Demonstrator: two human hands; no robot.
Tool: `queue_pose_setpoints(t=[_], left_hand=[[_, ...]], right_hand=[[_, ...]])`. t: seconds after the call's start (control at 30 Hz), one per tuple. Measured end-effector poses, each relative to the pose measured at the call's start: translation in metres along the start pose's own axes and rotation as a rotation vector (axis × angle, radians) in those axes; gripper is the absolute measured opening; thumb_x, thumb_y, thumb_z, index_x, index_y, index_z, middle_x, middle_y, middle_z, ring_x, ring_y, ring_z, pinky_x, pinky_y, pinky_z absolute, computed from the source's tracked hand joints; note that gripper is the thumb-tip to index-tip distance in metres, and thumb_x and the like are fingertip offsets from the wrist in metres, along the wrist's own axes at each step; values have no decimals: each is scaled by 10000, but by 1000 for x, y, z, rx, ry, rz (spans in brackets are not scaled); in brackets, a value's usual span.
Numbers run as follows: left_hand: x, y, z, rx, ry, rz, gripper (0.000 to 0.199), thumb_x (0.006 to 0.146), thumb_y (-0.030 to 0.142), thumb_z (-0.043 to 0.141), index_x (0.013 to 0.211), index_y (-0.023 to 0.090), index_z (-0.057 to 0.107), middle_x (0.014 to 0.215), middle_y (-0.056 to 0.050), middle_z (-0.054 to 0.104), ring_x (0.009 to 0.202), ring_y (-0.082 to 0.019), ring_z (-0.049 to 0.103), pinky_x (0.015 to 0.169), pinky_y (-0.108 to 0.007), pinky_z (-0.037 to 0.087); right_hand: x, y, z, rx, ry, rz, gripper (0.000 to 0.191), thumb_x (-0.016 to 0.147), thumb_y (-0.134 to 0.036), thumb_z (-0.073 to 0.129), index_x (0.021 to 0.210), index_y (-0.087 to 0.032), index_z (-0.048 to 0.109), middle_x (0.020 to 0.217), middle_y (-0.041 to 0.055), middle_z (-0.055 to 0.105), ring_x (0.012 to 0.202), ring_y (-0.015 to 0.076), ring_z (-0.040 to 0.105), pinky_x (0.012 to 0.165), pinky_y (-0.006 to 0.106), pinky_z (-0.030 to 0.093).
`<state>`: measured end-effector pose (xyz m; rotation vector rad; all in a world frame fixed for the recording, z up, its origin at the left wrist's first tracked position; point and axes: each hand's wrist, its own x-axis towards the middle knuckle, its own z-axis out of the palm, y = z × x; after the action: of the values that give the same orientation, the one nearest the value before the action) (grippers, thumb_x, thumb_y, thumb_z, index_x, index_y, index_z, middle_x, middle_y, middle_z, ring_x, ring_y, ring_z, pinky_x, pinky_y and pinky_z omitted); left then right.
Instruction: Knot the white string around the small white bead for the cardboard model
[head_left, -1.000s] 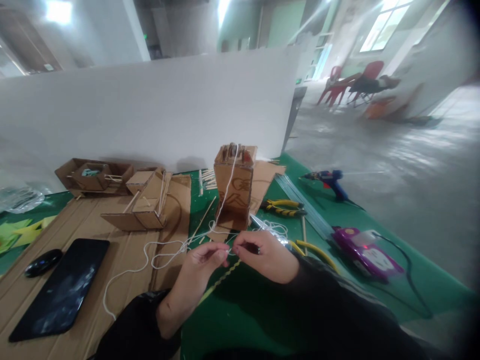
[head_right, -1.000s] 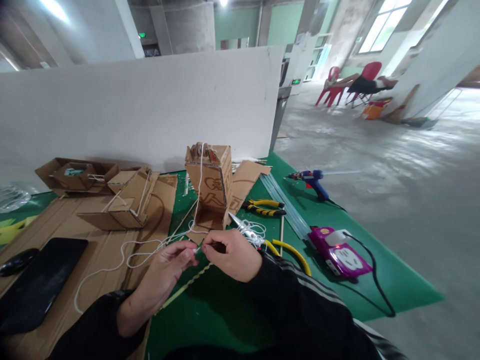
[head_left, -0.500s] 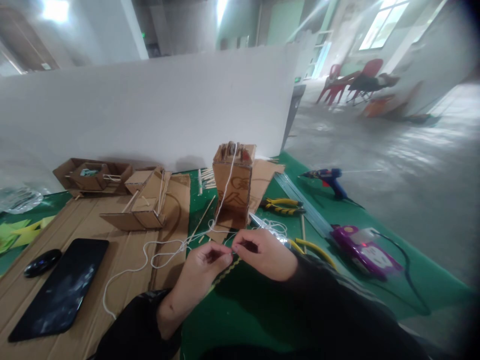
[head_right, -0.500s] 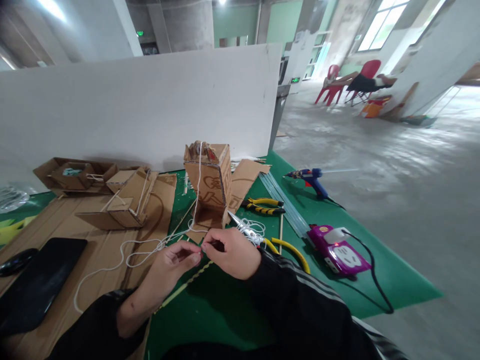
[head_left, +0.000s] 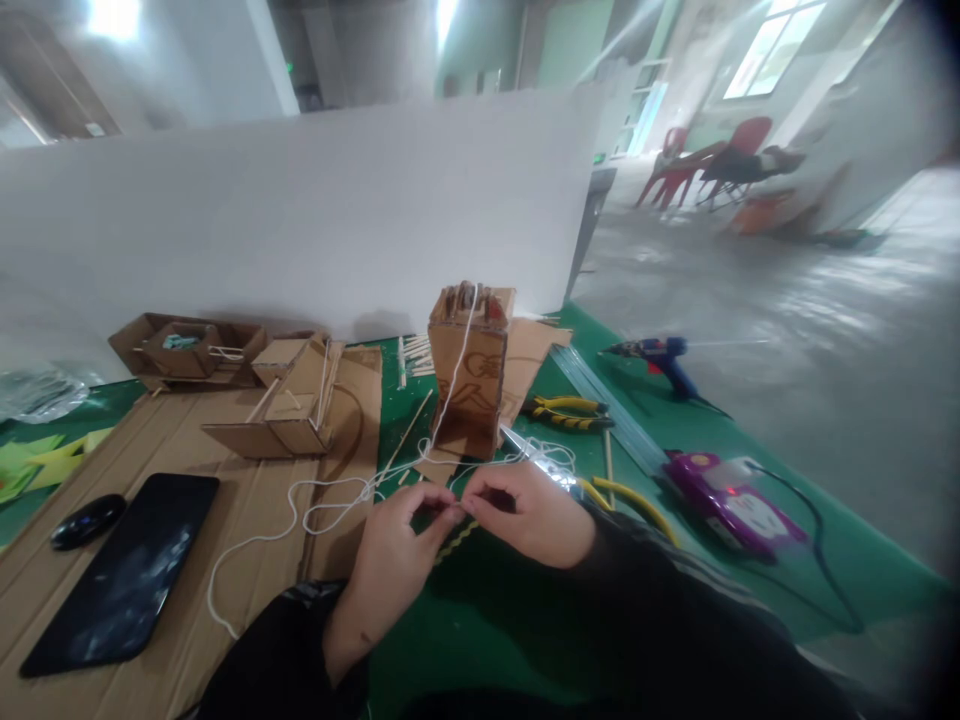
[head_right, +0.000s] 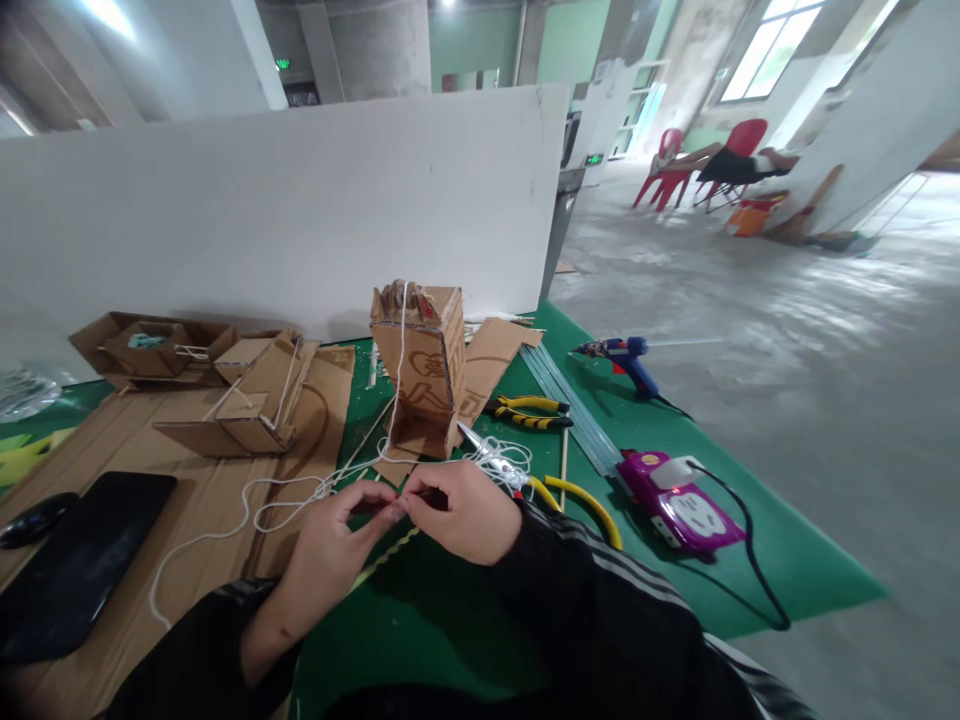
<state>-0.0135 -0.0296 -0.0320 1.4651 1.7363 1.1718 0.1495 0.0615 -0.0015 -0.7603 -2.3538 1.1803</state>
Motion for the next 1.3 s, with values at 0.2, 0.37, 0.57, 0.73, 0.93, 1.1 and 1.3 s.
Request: queue_pose_setpoints(t=[0.2, 0.37, 0.57, 0.73, 0.93, 1.1, 1.3], left_hand=[[-2, 1, 0, -92, 94, 17, 134, 811, 336, 661, 842, 205, 669, 829, -24, 707, 801, -186, 654, 749, -288, 495], [-2, 3, 2, -408, 101, -70, 130, 762, 284, 718, 808, 184, 650, 805, -22, 701, 773, -165, 659, 733, -267, 514], [-6, 5, 6, -675, 83, -127, 137, 687, 208, 780, 714, 173, 650, 797, -4, 707, 732, -134, 677, 688, -230, 533], [-6, 8, 7, -735, 78, -181, 130, 666, 195, 793, 726, 181, 678, 757, 9, 716, 685, -115, 673, 647, -201, 534], [-6, 13, 2, -621, 36, -223, 158, 662, 210, 793, 800, 179, 723, 736, -10, 724, 675, -124, 661, 643, -206, 527], [-4, 8, 3, -582, -1, -139, 76, 694, 186, 768, 725, 182, 699, 701, 13, 674, 652, -104, 606, 612, -188, 479], [-4, 2, 7, -679, -72, -166, 128, 665, 180, 793, 692, 170, 668, 686, 25, 644, 631, -92, 574, 608, -192, 444]], right_hand=[[-1, -2, -2, 58, -9, -47, 182, 847, -233, 541, 757, -126, 658, 628, 11, 606, 541, 98, 492, 502, 196, 371], [-2, -3, -1, 90, -11, -122, 193, 859, -233, 547, 772, -125, 681, 628, 8, 615, 534, 90, 497, 508, 186, 383], [-3, -4, 1, 163, -60, -199, 222, 870, -234, 558, 733, -105, 676, 633, 17, 611, 556, 89, 514, 536, 179, 403], [-2, -3, 1, 169, -79, -172, 234, 872, -250, 564, 743, -94, 681, 629, 19, 603, 566, 93, 513, 541, 184, 399], [0, 1, -1, 97, -61, -142, 210, 861, -234, 566, 751, -103, 687, 644, 25, 624, 573, 100, 526, 544, 195, 397], [0, 0, 0, 95, -81, -114, 196, 858, -221, 567, 767, -107, 698, 687, 42, 666, 614, 119, 580, 575, 205, 430], [0, -3, -1, 70, -80, -82, 165, 851, -198, 580, 784, -123, 711, 717, 41, 696, 642, 134, 618, 599, 213, 462]])
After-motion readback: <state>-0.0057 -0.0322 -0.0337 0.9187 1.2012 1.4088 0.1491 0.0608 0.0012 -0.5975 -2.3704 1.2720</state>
